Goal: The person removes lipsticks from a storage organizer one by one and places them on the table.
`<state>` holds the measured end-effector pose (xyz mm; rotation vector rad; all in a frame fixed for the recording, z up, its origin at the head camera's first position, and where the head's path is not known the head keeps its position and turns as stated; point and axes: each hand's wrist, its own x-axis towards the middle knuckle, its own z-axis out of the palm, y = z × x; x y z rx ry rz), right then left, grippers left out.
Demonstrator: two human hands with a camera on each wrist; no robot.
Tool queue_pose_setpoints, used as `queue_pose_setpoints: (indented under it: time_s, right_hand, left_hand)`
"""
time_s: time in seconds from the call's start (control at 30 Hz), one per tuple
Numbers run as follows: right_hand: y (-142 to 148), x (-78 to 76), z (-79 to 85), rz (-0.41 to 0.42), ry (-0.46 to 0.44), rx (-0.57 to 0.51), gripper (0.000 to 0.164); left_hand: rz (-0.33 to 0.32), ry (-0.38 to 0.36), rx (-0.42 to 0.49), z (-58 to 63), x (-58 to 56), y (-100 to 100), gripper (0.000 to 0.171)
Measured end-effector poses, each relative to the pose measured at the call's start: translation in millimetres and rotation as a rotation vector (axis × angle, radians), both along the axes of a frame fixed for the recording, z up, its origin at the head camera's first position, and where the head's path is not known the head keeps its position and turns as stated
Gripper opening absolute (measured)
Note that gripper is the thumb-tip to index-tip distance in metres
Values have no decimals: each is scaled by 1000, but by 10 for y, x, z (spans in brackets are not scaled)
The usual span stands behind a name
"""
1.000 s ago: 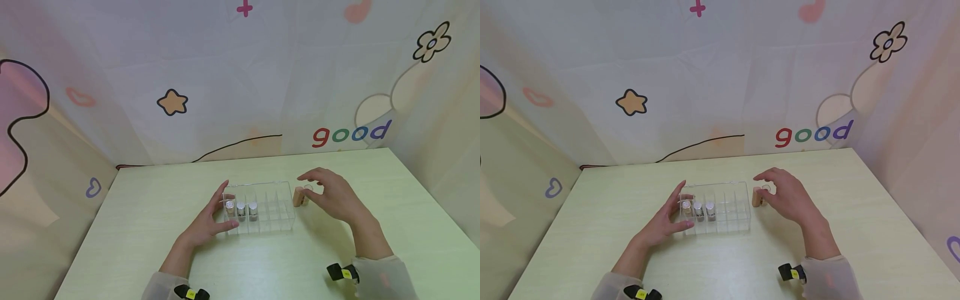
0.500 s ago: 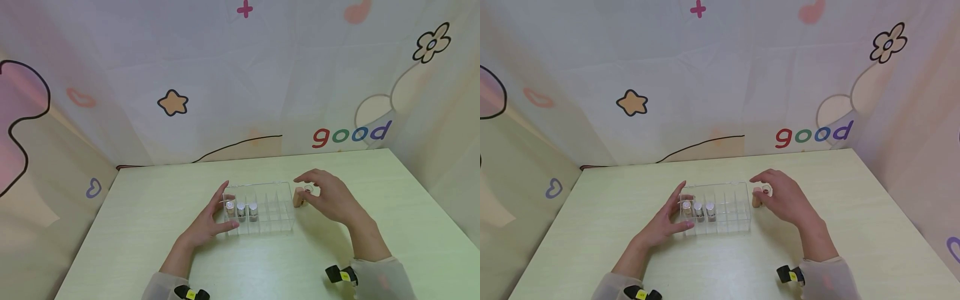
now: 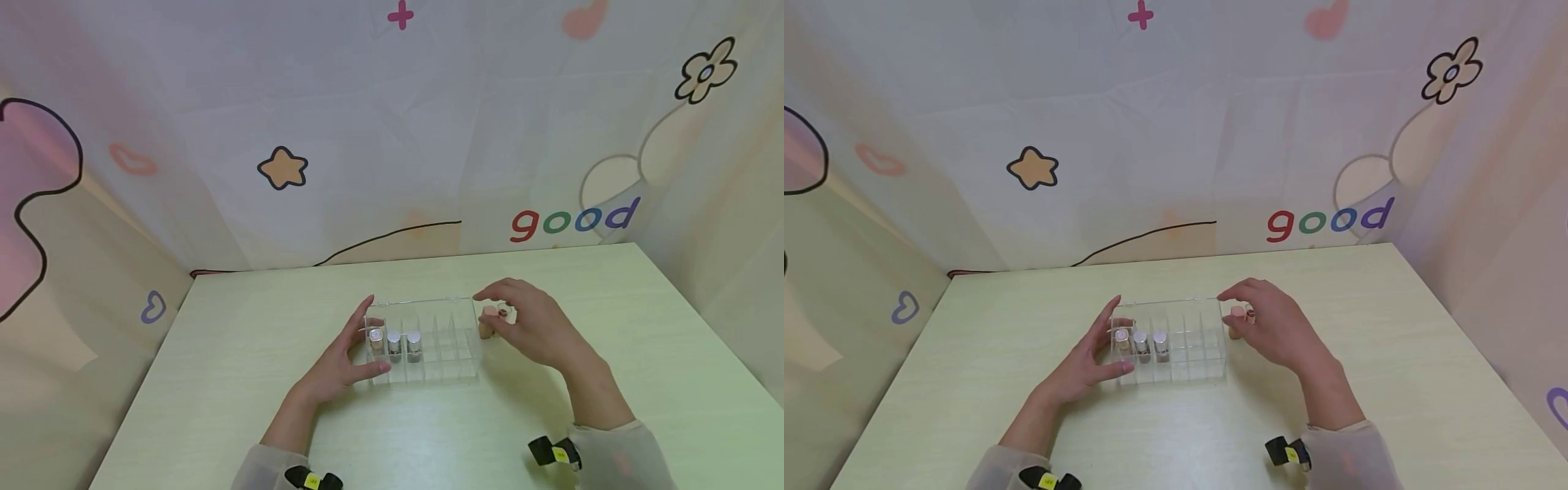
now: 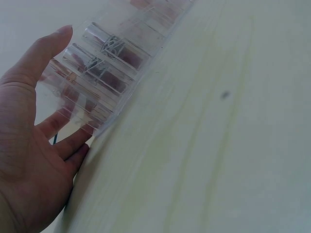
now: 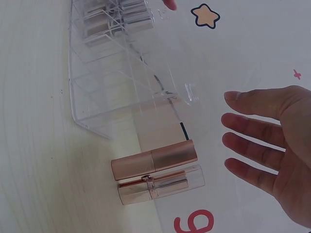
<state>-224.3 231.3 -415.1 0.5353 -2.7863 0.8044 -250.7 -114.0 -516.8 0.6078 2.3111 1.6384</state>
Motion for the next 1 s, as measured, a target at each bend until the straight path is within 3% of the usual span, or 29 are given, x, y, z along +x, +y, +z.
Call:
queue_pose_setpoints:
  time_s: [1.0]
  right_hand:
    - [-136,28,-10,39,-18,9,27]
  left_hand:
    - [-14,5,10,22,4,-7,110]
